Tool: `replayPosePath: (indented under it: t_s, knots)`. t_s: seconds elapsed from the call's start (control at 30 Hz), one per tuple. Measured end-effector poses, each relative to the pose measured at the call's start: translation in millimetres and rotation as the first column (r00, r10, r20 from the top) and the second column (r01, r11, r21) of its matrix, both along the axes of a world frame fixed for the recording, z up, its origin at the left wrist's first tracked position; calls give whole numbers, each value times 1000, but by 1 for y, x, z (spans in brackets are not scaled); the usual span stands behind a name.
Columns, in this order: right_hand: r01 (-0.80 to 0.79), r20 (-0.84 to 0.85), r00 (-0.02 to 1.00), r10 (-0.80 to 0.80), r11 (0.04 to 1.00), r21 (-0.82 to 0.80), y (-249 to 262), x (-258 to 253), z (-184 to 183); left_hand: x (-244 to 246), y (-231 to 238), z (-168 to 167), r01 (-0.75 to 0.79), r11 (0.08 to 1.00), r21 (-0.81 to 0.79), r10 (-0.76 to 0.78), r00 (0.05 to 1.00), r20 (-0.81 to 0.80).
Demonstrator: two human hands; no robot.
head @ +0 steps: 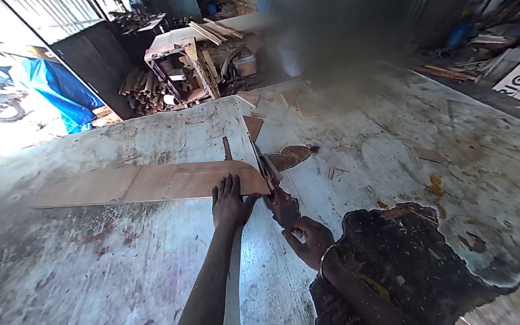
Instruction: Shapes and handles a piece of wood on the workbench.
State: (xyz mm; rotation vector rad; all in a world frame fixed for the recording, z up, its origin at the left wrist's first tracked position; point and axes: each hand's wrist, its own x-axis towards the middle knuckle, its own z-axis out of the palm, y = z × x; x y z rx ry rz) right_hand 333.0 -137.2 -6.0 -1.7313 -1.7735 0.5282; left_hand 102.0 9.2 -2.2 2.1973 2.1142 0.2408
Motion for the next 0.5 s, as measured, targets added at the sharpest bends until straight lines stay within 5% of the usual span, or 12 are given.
replayPosePath:
  t_s: [0.37,0.5]
  knots:
    - [22,-73,997,-27,997,-70,1,3,11,32,-8,6,-266,964,9,266,963,39]
    - [65,-199,978,-56,997,39,0,6,4,34,0,8,-293,956,1,293,955,41]
